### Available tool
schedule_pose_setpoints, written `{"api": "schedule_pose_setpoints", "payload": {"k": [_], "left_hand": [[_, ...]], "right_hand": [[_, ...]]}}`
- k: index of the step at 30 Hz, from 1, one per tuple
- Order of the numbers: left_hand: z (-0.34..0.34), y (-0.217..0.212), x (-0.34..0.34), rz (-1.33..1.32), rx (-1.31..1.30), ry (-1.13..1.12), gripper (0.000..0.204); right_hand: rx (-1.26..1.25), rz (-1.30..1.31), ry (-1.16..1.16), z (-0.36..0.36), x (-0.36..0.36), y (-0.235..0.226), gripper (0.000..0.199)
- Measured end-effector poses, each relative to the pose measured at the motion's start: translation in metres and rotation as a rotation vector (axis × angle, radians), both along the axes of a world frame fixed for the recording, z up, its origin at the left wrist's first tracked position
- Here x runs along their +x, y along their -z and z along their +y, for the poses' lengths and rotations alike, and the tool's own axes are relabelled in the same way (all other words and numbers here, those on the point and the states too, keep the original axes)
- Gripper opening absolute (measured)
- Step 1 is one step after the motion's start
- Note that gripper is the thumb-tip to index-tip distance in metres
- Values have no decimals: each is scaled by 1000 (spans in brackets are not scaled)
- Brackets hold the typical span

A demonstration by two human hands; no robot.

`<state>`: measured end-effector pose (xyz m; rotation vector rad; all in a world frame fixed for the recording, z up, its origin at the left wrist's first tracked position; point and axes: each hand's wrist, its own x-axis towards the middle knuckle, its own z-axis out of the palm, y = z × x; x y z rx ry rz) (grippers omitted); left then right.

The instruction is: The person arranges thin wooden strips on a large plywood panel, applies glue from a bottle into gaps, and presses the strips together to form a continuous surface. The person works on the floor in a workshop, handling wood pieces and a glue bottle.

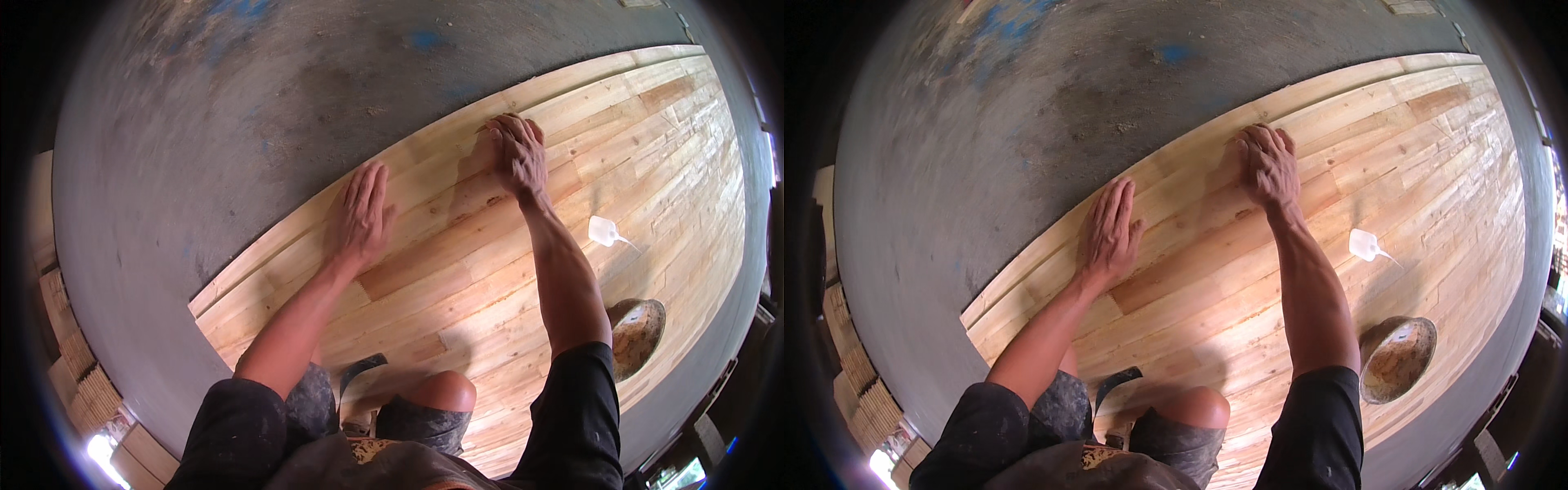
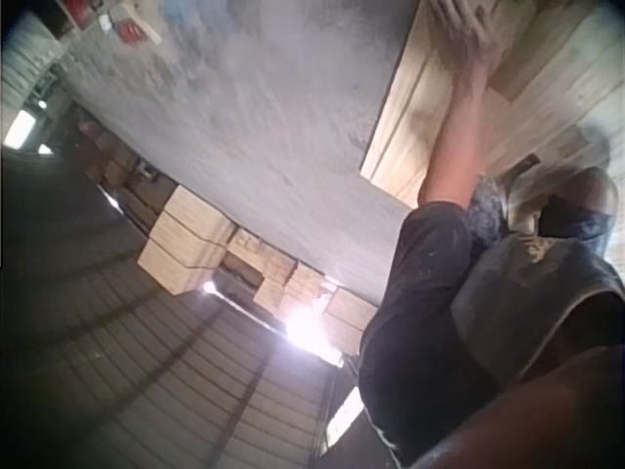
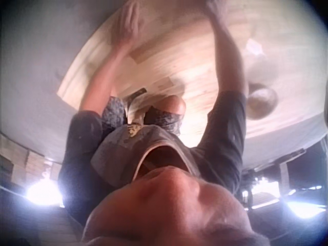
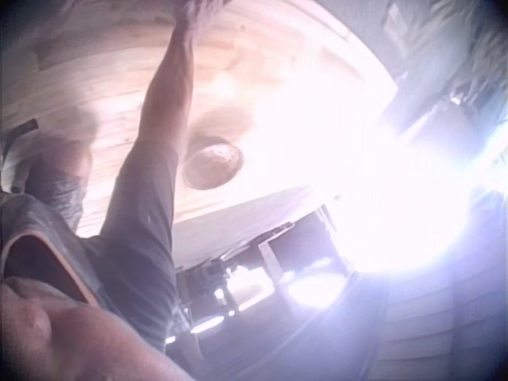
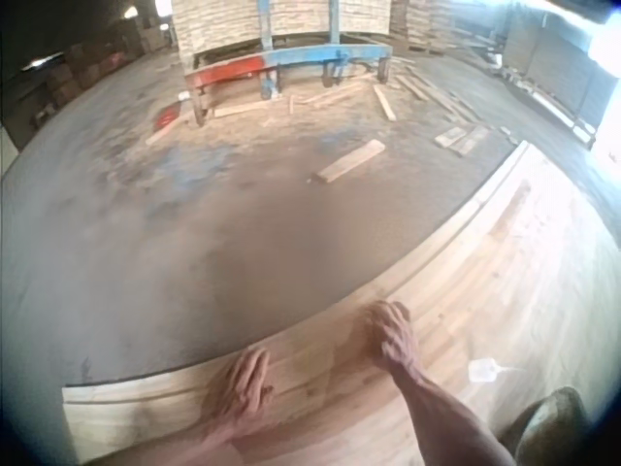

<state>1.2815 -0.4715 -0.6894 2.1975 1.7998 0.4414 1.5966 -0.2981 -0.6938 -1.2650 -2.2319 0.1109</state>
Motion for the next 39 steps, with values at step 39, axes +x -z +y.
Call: {"api": "schedule_pose_setpoints", "payload": {"k": [39], "left_hand": [[86, -5, 79, 120, -178, 461, 74]], "right_hand": [[5, -24, -57, 0, 0, 1, 17]]}}
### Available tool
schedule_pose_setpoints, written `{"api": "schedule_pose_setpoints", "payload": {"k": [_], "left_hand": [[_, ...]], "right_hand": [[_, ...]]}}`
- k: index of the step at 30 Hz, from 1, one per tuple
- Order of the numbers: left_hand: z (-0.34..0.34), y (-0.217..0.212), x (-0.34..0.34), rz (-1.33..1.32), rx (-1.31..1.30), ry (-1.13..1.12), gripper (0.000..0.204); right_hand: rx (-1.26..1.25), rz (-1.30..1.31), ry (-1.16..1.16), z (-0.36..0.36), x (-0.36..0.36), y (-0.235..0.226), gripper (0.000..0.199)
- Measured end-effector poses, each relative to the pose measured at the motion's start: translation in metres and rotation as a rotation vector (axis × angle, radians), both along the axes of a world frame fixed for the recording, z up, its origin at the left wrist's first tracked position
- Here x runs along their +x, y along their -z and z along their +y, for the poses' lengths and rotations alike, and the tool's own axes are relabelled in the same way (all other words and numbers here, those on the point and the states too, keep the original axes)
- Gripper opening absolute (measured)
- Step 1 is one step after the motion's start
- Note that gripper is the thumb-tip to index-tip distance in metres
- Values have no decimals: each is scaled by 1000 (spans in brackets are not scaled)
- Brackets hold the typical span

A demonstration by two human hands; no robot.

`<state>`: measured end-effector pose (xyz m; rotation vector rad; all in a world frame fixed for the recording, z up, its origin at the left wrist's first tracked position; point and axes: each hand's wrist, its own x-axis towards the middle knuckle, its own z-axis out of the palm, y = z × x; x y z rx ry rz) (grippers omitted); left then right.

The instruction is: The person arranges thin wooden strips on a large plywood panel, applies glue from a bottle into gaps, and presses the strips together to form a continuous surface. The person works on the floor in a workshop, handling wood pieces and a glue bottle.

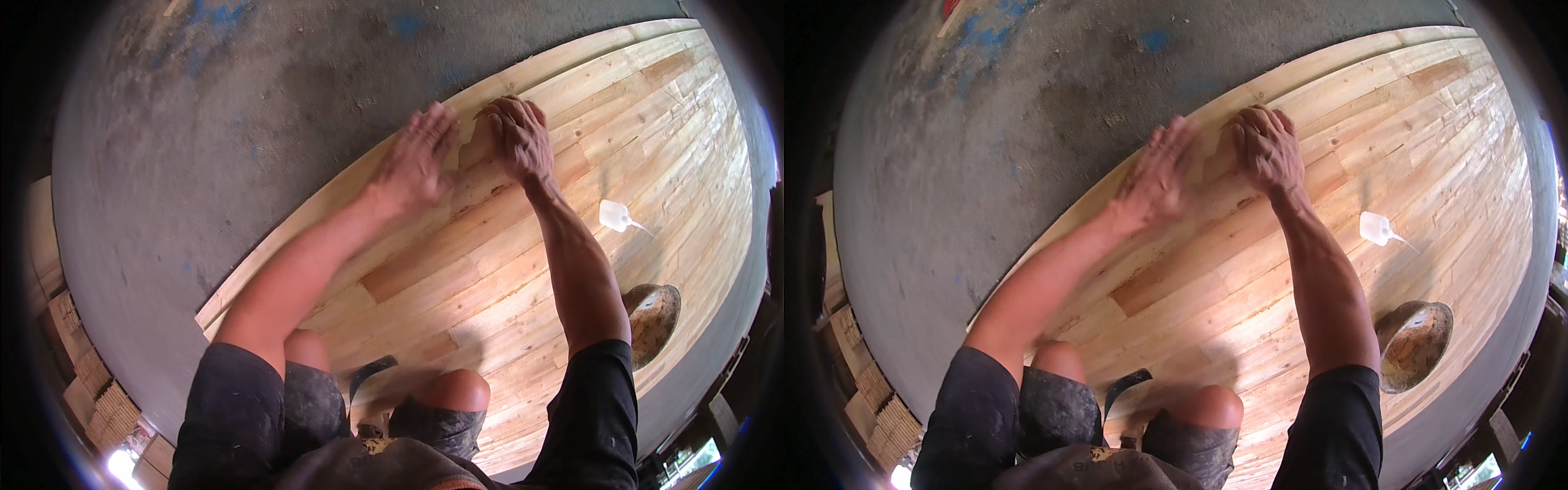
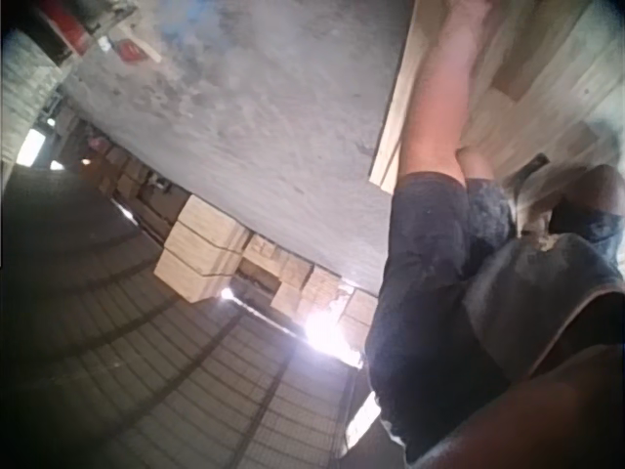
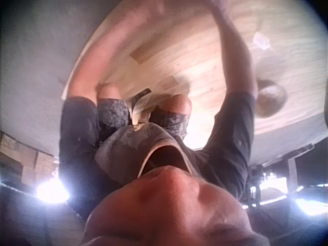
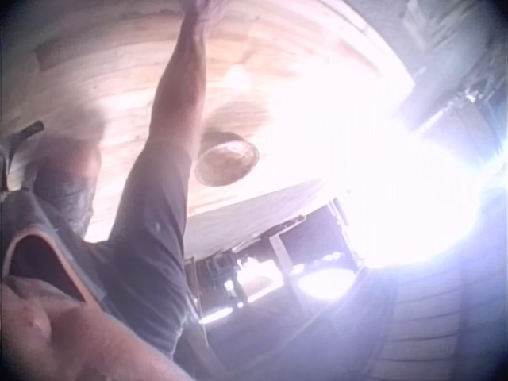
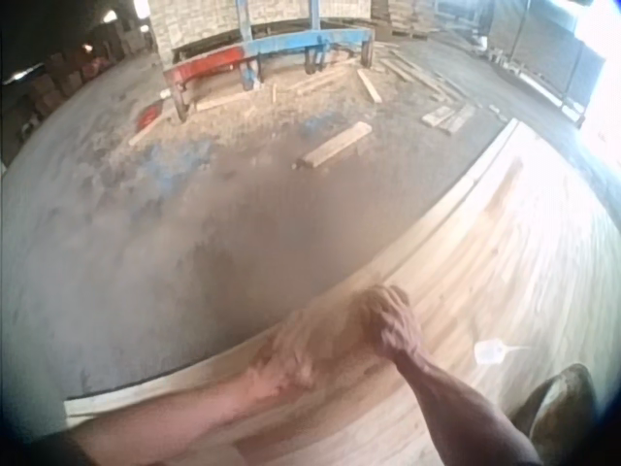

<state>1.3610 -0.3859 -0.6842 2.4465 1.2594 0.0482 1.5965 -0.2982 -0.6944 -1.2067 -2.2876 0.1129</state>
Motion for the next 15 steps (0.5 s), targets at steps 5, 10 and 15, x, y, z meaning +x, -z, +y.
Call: {"api": "schedule_pose_setpoints", "payload": {"k": [5, 10, 15], "left_hand": [[-49, -21, 19, -485, -251, 481, 78], [1, 1, -4, 35, -227, 107, 82], [-78, 11, 23, -319, 84, 347, 80]], "right_hand": [[26, 48, 32, 1, -1, -4, 15], [29, 23, -13, 3, 0, -4, 15], [38, 36, 7, 2, 2, -1, 17]]}}
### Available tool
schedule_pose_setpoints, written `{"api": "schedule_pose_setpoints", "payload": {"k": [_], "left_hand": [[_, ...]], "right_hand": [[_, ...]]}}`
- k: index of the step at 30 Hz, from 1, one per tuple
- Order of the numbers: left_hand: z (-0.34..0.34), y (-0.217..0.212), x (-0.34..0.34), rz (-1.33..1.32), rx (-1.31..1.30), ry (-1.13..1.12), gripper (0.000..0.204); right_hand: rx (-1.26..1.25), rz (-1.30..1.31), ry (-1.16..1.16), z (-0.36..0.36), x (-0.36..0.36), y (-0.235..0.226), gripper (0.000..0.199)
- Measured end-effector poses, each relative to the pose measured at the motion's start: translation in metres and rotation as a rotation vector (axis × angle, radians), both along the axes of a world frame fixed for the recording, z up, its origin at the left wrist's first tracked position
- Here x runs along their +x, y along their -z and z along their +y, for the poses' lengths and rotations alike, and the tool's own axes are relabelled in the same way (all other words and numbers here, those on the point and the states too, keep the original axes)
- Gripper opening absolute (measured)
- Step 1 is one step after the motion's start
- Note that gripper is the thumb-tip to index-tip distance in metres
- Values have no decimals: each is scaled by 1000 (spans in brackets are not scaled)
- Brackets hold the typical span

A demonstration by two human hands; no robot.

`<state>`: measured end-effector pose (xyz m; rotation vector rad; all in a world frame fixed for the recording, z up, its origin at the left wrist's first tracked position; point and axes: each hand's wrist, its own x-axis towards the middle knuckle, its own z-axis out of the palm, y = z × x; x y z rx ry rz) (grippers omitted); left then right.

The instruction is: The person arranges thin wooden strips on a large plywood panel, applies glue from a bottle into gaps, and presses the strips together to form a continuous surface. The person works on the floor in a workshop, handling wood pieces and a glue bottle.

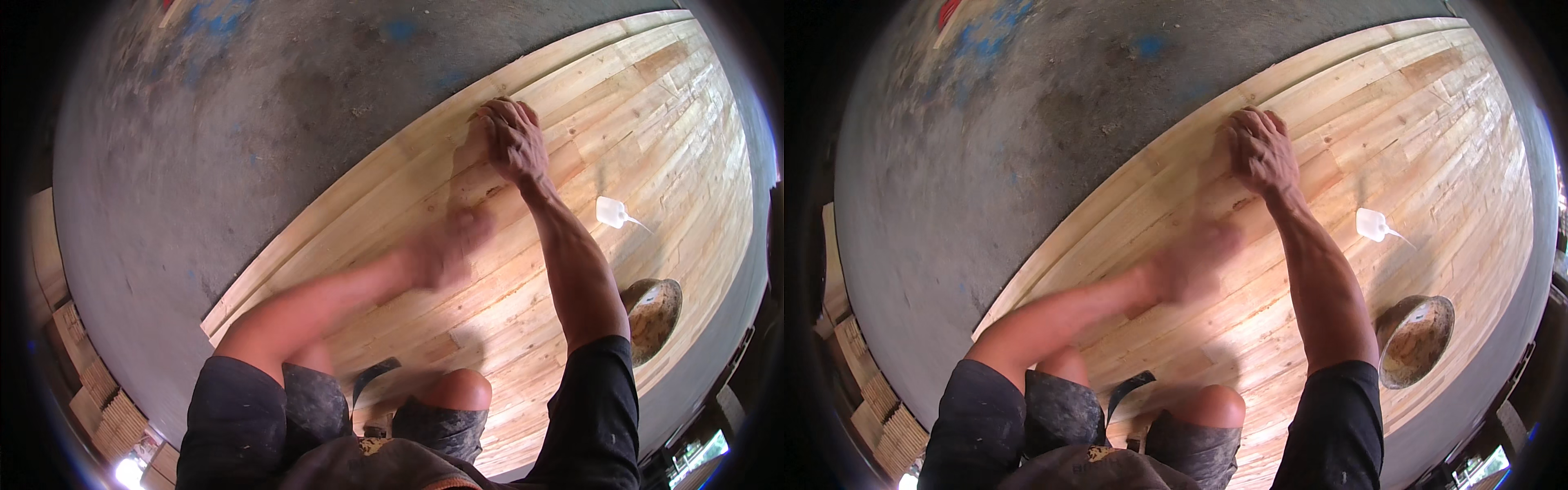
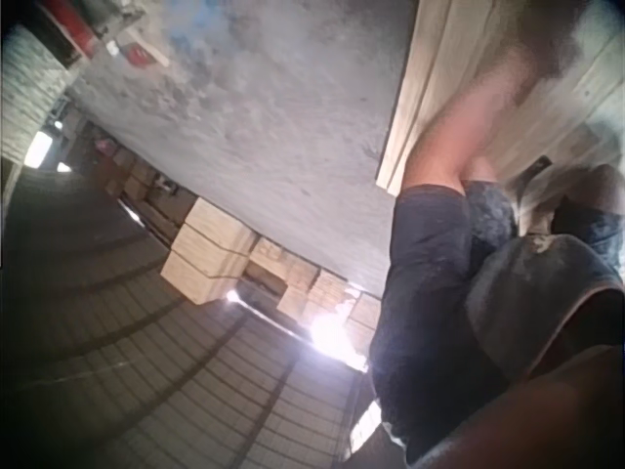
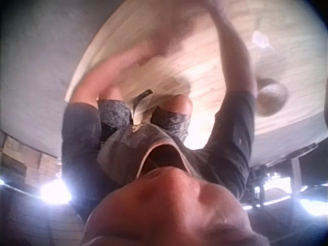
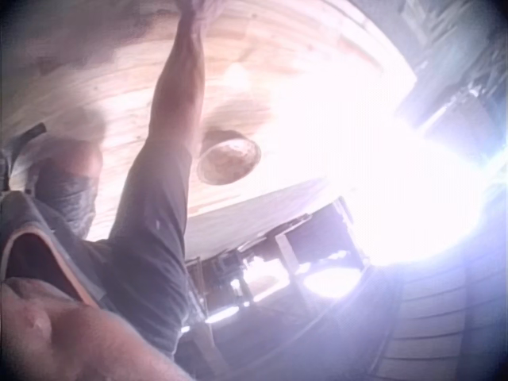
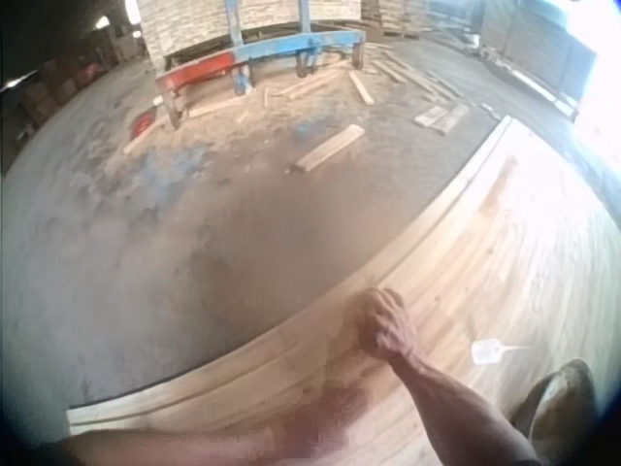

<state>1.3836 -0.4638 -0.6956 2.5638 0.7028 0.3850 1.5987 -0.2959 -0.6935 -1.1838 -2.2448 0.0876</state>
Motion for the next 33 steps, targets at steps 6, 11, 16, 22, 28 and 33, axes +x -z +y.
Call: {"api": "schedule_pose_setpoints", "payload": {"k": [6, 11, 16, 22, 28, 33], "left_hand": [[81, 18, -50, 177, -110, -159, 69], [125, 14, -181, 109, 327, -856, 58], [-48, -31, -256, 280, 42, -777, 46], [-185, -42, -308, 342, -21, -816, 68], [-208, -9, -320, 357, -61, -946, 70], [-206, -7, -330, 313, -98, -921, 64]], "right_hand": [[-46, -8, 16, -1, -1, 0, 18], [-39, 5, 43, -3, -2, -2, 15], [-38, -28, -19, -2, 2, -4, 17], [-15, 1, 15, -4, -4, -7, 29], [-17, -47, 130, -6, 1, 8, 49], [21, -43, 319, -15, -18, -7, 48]]}}
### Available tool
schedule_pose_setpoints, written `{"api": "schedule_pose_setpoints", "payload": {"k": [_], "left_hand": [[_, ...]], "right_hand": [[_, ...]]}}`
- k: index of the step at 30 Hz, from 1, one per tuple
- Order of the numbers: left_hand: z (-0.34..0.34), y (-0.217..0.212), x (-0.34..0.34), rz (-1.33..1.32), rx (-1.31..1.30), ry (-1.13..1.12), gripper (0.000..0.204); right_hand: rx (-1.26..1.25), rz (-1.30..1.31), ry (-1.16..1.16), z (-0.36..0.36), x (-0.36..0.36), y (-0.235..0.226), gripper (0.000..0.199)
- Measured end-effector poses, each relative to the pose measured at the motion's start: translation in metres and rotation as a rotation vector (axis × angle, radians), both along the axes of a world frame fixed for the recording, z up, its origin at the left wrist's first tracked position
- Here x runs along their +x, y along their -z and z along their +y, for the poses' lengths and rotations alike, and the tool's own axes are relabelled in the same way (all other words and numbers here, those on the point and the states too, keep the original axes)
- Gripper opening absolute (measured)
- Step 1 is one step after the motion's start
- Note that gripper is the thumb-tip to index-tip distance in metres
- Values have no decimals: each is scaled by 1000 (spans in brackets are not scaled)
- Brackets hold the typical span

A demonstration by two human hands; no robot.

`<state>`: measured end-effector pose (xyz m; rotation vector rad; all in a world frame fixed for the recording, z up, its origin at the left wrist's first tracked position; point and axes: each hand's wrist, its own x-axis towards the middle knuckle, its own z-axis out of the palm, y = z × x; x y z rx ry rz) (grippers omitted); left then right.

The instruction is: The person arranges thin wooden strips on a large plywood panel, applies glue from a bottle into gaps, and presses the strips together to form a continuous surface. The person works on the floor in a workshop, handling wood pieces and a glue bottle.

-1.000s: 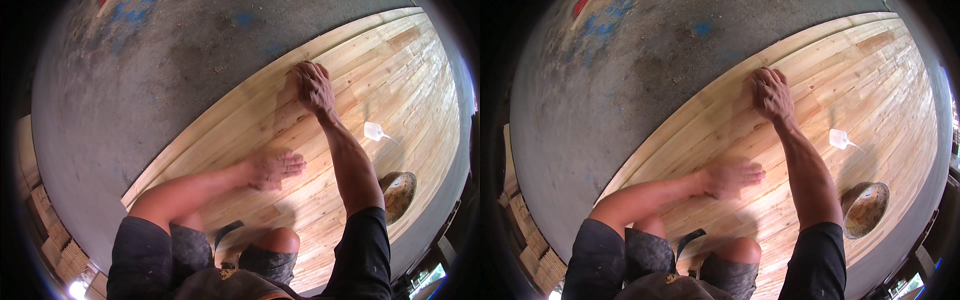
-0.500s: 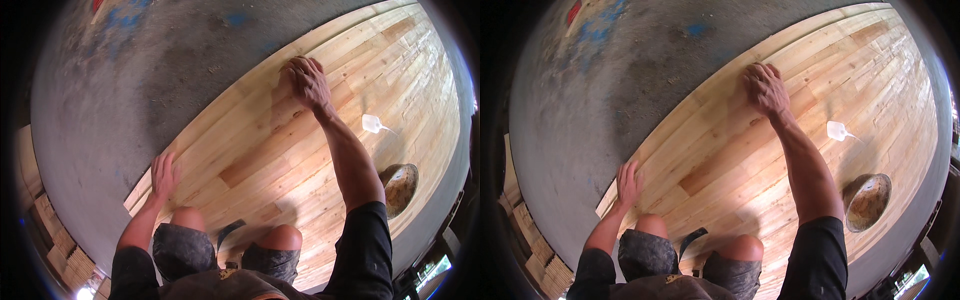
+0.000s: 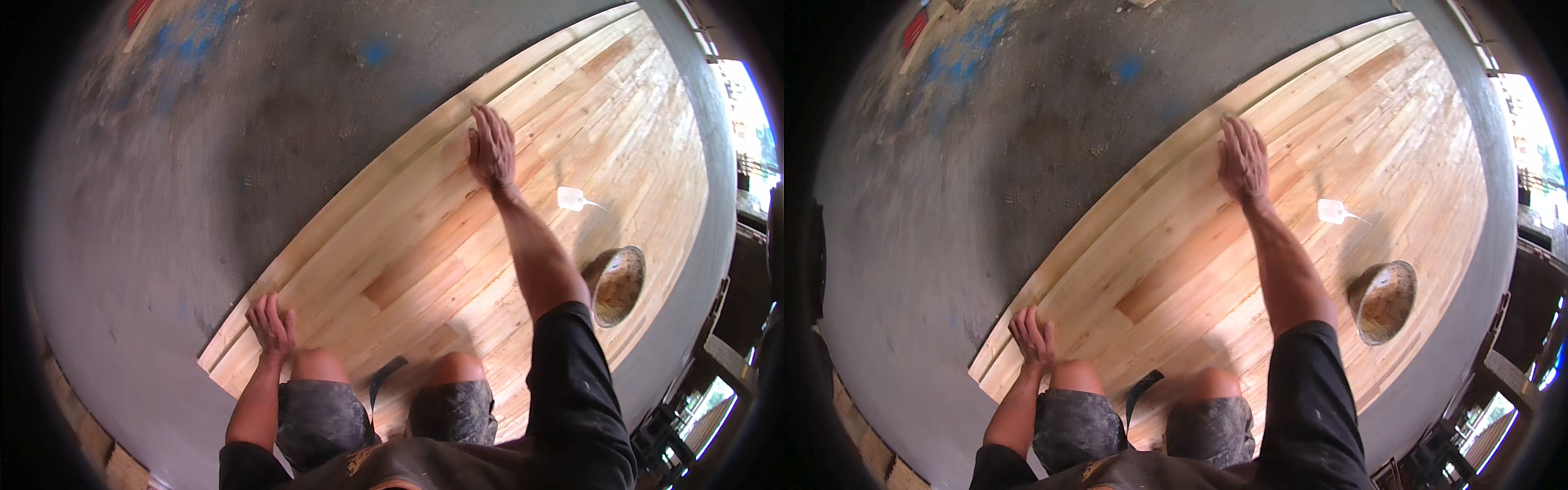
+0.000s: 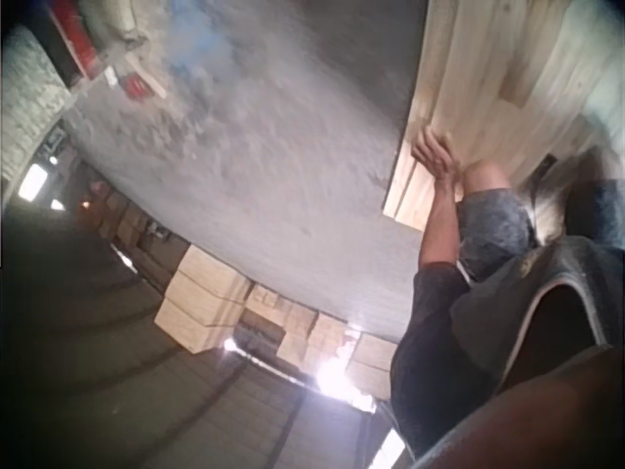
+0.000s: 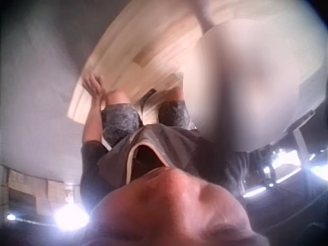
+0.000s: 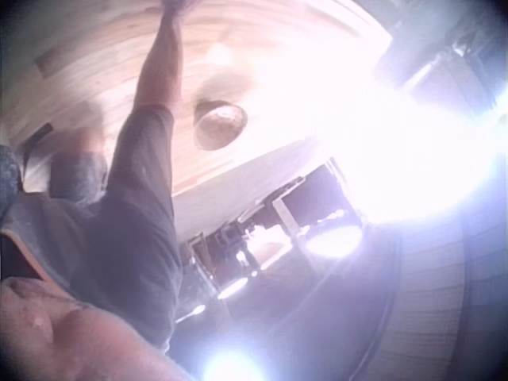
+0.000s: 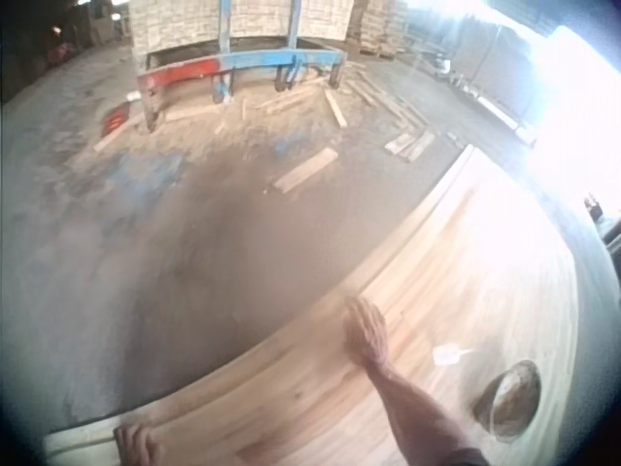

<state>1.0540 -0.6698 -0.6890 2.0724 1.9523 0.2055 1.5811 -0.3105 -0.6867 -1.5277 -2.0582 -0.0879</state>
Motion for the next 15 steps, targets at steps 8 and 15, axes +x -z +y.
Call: {"api": "schedule_pose_setpoints", "payload": {"k": [8, 15], "left_hand": [[-10, 18, -6, -25, 39, 0, 56], [-21, 31, -14, -117, 60, -47, 61]], "right_hand": [[34, 143, 571, -227, 94, -124, 40], [-901, -349, 868, -357, 392, -92, 44]]}}
